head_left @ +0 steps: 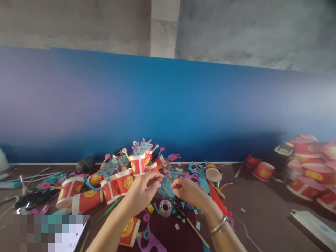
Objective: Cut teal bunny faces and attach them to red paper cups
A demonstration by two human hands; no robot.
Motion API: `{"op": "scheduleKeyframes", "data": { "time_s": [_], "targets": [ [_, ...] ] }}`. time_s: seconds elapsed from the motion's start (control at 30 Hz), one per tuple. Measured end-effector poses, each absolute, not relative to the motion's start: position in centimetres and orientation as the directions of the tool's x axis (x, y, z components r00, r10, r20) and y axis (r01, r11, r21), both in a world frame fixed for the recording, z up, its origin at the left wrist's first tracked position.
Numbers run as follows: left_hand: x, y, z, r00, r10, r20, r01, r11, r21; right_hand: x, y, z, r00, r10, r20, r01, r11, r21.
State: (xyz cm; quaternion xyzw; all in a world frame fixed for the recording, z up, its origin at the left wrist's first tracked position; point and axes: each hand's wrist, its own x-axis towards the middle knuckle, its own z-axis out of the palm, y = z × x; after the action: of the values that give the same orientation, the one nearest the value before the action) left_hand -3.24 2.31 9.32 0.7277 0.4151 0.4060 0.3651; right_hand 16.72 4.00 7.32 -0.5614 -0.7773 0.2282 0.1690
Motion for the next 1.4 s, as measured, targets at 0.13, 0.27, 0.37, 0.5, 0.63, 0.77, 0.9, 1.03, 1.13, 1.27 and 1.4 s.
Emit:
{"op": "scheduleKeyframes", "data": {
  "time_s": [0.13, 0.27, 0.37, 0.5, 0.63, 0.77, 0.9, 1.03, 1.13, 1.27, 1.4],
  "targets": [
    [-2.0, 1.0, 9.0, 0.443, 0.851, 0.283, 0.404, -0.471, 0.784, 17.7, 4.1, 7.0, -0.299, 0.953, -0.055, 0.864, 0.246, -0.440],
    [-0.6, -0.9, 7.4, 0.594, 0.769, 0.236, 0.481, -0.575, 0.662, 18.6, 4.0, 5.4, -0.250, 0.968, -0.032, 0.887, 0.215, -0.409],
    [0.7, -2.0, 4.2, 0.647, 0.739, 0.189, 0.549, -0.623, 0.557, 19.0, 4.1, 3.7, -0.224, 0.975, 0.011, 0.892, 0.209, -0.402],
    [2.3, -1.6, -1.9, 0.778, 0.610, 0.149, 0.557, -0.779, 0.288, 19.2, 4.2, 2.0, -0.196, 0.977, 0.086, 0.889, 0.214, -0.406],
    [3.0, -0.5, -6.5, 0.770, 0.411, 0.487, 0.512, -0.855, -0.087, 19.6, 4.4, 1.3, -0.214, 0.971, 0.104, 0.872, 0.238, -0.429],
    [3.3, -0.6, -7.5, 0.607, 0.373, 0.702, 0.603, -0.791, -0.101, 20.4, 4.7, 1.1, -0.291, 0.954, 0.066, 0.780, 0.277, -0.561],
    [3.6, -0.6, -7.0, 0.531, 0.373, 0.761, 0.654, -0.751, -0.088, 21.7, 5.6, 0.8, -0.165, 0.981, 0.103, 0.787, 0.194, -0.586],
    [3.5, 0.0, -6.9, 0.635, 0.225, 0.739, 0.626, -0.710, -0.322, 22.0, 6.2, 0.8, -0.146, 0.982, 0.120, 0.831, 0.187, -0.523],
    [3.1, 0.0, -6.9, 0.639, 0.252, 0.727, 0.633, -0.709, -0.310, 21.6, 5.9, 0.9, -0.181, 0.980, 0.081, 0.863, 0.198, -0.464],
    [2.4, -0.6, -6.8, 0.687, 0.363, 0.629, 0.619, -0.746, -0.245, 21.0, 5.6, 1.1, -0.102, 0.993, 0.057, 0.932, 0.116, -0.344],
    [2.3, -0.9, -7.2, 0.665, 0.428, 0.611, 0.644, -0.744, -0.180, 20.6, 5.8, 1.0, -0.049, 0.998, 0.038, 0.953, 0.058, -0.296]
  ]
}}
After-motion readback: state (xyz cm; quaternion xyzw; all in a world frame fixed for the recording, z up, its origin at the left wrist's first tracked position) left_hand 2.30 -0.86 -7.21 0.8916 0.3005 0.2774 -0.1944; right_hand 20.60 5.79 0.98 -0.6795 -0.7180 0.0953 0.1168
